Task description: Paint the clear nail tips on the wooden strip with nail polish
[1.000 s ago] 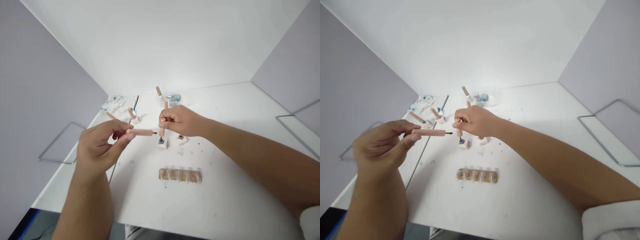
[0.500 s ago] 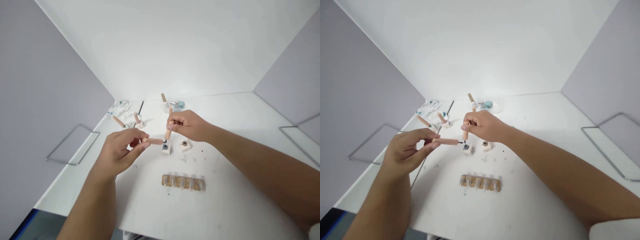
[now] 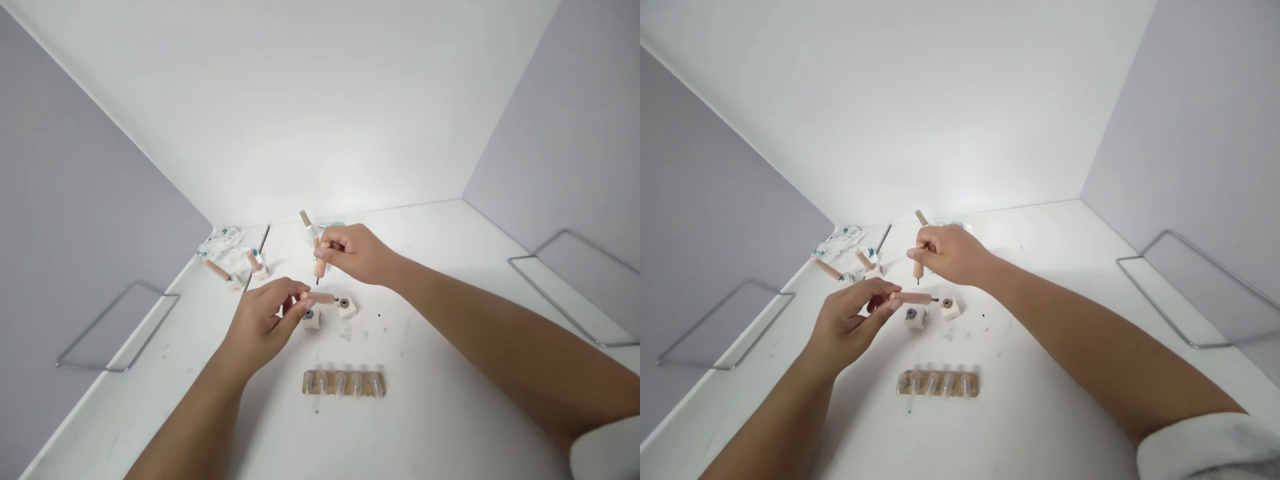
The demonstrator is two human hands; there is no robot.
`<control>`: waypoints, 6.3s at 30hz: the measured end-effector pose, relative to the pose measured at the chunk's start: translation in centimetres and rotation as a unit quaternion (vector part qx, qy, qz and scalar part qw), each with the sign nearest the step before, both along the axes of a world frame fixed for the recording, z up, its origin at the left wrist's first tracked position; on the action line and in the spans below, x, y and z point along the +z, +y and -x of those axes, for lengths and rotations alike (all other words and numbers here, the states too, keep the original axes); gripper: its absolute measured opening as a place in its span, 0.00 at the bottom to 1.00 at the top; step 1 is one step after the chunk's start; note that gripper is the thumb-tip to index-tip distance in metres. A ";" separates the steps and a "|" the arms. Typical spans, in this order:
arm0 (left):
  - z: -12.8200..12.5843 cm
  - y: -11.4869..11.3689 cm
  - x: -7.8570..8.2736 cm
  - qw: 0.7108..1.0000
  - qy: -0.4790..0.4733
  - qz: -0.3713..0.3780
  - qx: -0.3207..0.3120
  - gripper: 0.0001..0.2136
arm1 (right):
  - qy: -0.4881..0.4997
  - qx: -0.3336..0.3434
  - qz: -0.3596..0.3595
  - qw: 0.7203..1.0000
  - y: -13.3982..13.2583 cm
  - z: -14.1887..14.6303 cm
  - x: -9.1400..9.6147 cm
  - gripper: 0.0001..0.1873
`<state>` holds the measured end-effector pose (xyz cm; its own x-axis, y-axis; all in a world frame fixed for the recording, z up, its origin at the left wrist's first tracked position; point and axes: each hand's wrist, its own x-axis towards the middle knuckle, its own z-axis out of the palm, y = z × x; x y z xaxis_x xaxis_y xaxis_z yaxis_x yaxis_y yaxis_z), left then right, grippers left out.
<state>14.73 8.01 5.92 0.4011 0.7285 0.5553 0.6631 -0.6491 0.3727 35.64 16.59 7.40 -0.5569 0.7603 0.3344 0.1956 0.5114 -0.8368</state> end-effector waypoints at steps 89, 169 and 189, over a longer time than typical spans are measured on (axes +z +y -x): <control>6.5 -1.1 -0.5 0.983 0.116 0.138 0.044 0.10 | -0.264 0.041 -0.212 0.940 -2.9 4.5 -2.7 0.15; 4.0 -2.9 -2.1 0.942 -0.085 0.323 -0.032 0.10 | -0.076 -0.064 0.146 0.984 -9.5 -2.6 -6.1 0.12; 4.0 -3.0 -2.0 0.938 -0.074 0.336 -0.052 0.07 | -0.044 0.035 -0.008 0.998 -10.0 -2.8 -6.3 0.06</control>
